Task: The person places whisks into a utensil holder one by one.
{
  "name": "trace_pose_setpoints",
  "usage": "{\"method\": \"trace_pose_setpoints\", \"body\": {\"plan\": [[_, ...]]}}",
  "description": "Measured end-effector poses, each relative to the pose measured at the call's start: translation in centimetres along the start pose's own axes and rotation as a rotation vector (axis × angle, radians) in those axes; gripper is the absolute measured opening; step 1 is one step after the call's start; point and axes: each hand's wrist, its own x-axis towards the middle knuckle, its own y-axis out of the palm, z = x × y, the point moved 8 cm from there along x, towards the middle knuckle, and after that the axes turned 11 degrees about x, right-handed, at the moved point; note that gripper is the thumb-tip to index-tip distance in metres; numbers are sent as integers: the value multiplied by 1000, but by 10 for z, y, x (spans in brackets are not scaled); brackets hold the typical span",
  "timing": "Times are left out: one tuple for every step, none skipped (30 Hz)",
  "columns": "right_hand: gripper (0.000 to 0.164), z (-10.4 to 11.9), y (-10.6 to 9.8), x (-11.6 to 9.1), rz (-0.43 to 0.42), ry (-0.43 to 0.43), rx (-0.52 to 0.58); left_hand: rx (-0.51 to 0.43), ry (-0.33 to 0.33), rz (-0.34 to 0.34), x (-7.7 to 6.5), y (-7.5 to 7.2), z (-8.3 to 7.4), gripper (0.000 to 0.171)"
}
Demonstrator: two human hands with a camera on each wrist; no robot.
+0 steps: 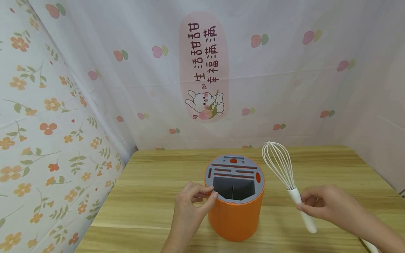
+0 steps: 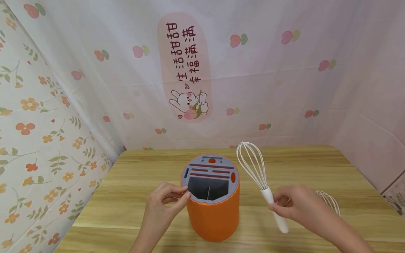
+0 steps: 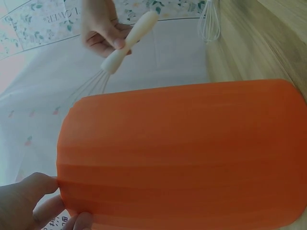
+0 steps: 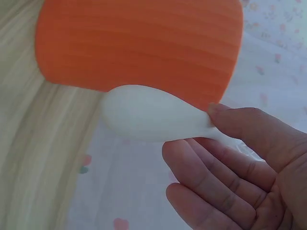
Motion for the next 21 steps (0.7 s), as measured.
{"method": "trace_pose_setpoints", "body": {"plan": [[10, 5, 0, 3, 4, -12, 8, 1, -1, 2, 0, 0, 0, 12], [10, 9, -1, 6, 8, -22, 15, 4, -1, 4, 0, 0, 0, 12], [11, 13, -2, 8, 7, -38, 15, 6, -1, 5, 0, 0, 0, 12], [11, 17, -2, 11, 6, -50, 10, 8, 0, 5, 0, 0, 0, 13], [11, 21, -3, 13, 5, -61, 7, 9, 1, 3, 0, 0, -1, 13], [12, 25, -4, 15, 3, -73, 2, 7, 4, 1, 0, 0, -1, 13], [12, 29, -4, 17, 5, -76, -1, 8, 6, -1, 0, 0, -1, 13], [12, 33, -4, 20, 4, -90, -6, 6, 8, -2, 0, -1, -1, 13], [12, 36, -5, 22, 3, -104, -7, 5, 11, -4, 0, -1, -1, 13], [12, 40, -5, 24, 1, -112, -10, 1, 14, -6, 0, -1, -1, 13], [12, 43, -5, 27, 6, -116, -9, -1, 15, -7, 0, -1, -1, 13], [12, 46, -5, 30, 11, -128, -8, -6, 15, -6, 0, -1, 0, 13], [11, 50, -4, 33, 17, -136, -9, -8, 16, -6, 0, -1, 0, 13], [11, 53, -4, 35, 24, -146, -6, -13, 17, -6, 0, -1, 0, 13], [10, 57, -4, 38, 27, -152, -5, -16, 18, -8, 0, 0, 0, 13], [10, 60, -3, 40, 33, -155, -3, -20, 19, -9, 0, 0, 0, 13], [10, 64, -3, 43, 41, -168, 6, -23, 19, -8, 0, 0, 0, 14], [10, 69, -3, 45, 39, -181, 6, -27, 23, -10, 0, 0, 0, 14], [9, 74, -4, 47, 40, -185, 8, -28, 26, -11, 0, -1, 0, 14], [8, 78, -4, 50, 38, -197, 8, -29, 26, -11, 0, -1, 0, 14], [8, 83, -4, 52, 35, -204, 5, -31, 27, -11, 0, -1, 0, 14]]}}
